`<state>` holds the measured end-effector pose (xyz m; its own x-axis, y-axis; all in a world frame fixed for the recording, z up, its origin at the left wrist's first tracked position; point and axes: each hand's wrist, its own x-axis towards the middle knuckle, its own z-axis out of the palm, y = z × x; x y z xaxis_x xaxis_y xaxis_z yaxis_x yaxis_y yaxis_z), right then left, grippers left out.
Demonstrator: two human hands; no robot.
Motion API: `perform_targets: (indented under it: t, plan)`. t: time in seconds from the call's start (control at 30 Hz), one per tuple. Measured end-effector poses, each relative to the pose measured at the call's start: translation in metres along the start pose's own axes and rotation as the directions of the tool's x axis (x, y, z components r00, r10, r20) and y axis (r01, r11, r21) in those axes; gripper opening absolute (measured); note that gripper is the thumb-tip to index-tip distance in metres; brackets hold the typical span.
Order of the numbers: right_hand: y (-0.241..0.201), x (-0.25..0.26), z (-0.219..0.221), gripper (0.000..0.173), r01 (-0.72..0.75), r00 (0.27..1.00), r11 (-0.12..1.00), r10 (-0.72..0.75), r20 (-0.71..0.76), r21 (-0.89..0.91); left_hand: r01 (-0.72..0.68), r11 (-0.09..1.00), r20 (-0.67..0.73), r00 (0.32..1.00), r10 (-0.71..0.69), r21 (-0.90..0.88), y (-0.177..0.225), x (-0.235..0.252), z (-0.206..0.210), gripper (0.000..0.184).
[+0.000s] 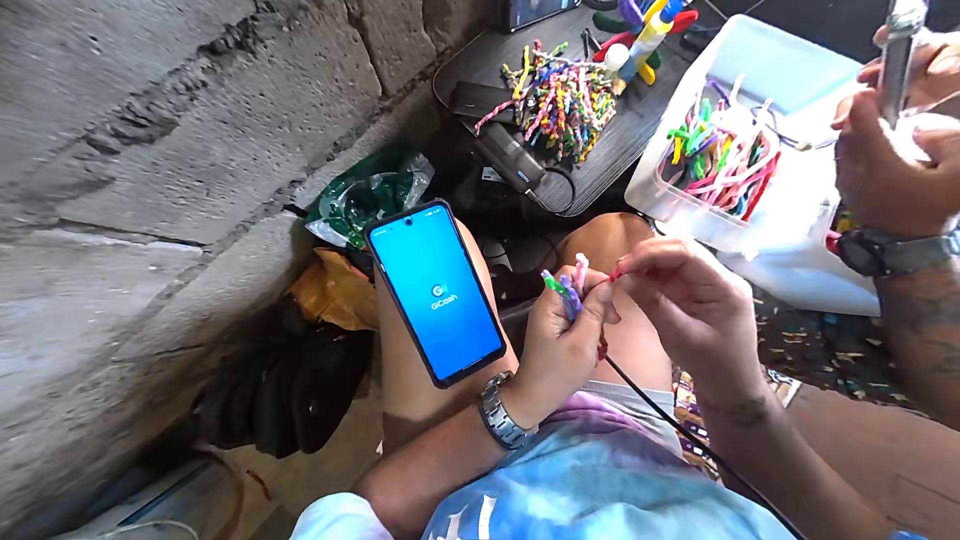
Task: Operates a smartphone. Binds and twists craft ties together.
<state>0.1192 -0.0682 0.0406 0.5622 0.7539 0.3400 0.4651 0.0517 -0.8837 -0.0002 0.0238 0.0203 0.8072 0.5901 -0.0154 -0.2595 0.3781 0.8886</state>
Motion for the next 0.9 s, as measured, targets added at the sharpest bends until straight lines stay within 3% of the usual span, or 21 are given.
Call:
perform_targets:
  t: [0.17, 0.37, 0.57, 0.8, 0.9]
  plan:
    - [-0.003, 0.002, -0.001, 0.01, -0.165, 0.985, 0.935, 0.143, 0.092, 0.315, -0.024, 1.0, 0.049, 0.998, 0.025, -0.007, -0.002, 0.0, -0.001, 0.009]
    - [-0.007, 0.008, -0.015, 0.01, -0.199, 0.969, 0.973, 0.176, 0.173, 0.121, -0.107, 0.989, 0.029, 0.994, 0.105, 0.099, -0.005, 0.001, 0.0, 0.009]
    - [-0.022, 0.017, -0.017, 0.01, -0.198, 0.965, 0.98, 0.193, 0.177, 0.012, -0.101, 0.989, 0.021, 0.995, 0.099, 0.112, -0.005, 0.0, -0.001, 0.009]
    - [-0.003, 0.014, -0.027, 0.01, -0.252, 0.937, 0.939, 0.176, 0.301, 0.233, -0.114, 0.992, 0.029, 0.993, 0.113, 0.055, -0.005, 0.0, -0.002, 0.009]
    - [-0.011, 0.014, -0.027, 0.008, -0.248, 0.941, 0.947, 0.186, 0.281, 0.204, -0.112, 0.992, 0.021, 0.994, 0.111, 0.054, -0.005, -0.001, -0.001, 0.008]
